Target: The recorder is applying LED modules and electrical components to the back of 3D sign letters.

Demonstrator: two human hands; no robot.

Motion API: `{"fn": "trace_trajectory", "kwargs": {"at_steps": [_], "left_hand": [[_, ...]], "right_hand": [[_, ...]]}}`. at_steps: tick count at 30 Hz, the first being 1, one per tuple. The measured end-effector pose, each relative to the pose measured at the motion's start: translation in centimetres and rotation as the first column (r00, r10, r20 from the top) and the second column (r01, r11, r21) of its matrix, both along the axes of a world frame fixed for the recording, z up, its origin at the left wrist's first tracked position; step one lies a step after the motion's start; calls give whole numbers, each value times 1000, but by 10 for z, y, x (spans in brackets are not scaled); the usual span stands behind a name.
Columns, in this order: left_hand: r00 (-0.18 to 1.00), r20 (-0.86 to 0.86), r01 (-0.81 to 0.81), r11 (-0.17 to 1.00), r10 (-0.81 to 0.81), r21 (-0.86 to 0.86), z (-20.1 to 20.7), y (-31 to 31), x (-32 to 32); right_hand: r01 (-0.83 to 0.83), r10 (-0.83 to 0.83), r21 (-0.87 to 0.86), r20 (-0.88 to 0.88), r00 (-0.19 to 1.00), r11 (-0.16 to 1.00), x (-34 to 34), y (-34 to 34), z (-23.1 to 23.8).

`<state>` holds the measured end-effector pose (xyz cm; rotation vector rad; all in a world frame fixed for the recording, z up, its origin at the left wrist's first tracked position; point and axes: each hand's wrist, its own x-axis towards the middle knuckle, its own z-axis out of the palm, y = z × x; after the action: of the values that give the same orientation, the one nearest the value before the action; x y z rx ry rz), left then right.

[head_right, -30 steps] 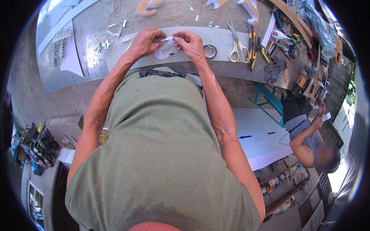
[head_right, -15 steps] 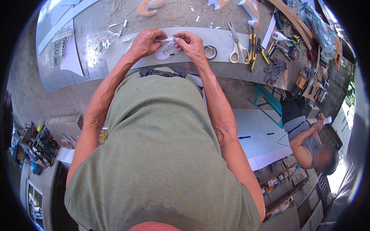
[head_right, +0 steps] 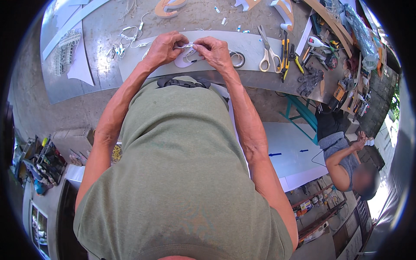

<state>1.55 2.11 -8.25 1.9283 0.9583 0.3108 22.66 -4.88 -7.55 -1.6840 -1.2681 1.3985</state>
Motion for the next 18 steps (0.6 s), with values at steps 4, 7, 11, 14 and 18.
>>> {"fn": "trace_trajectory", "kwargs": {"at_steps": [4, 7, 11, 14, 18], "left_hand": [[1000, 15, -19, 999, 19, 43, 2, -4, -2], [999, -19, -37, 971, 43, 234, 16, -6, -3], [985, -136, -42, 916, 105, 399, 30, -11, -2], [976, -196, -9, 912, 98, 410, 29, -19, 1], [974, -203, -20, 926, 103, 377, 22, -17, 1]], "right_hand": [[76, -76, 35, -7, 997, 996, -3, -1, -5], [133, -133, -16, -50, 990, 991, -3, 0, -3], [149, -153, -54, -77, 985, 987, -2, 3, 1], [160, -166, -81, -72, 984, 984, -3, 5, 5], [88, -88, -3, 30, 996, 996, -4, 6, 6]]}}
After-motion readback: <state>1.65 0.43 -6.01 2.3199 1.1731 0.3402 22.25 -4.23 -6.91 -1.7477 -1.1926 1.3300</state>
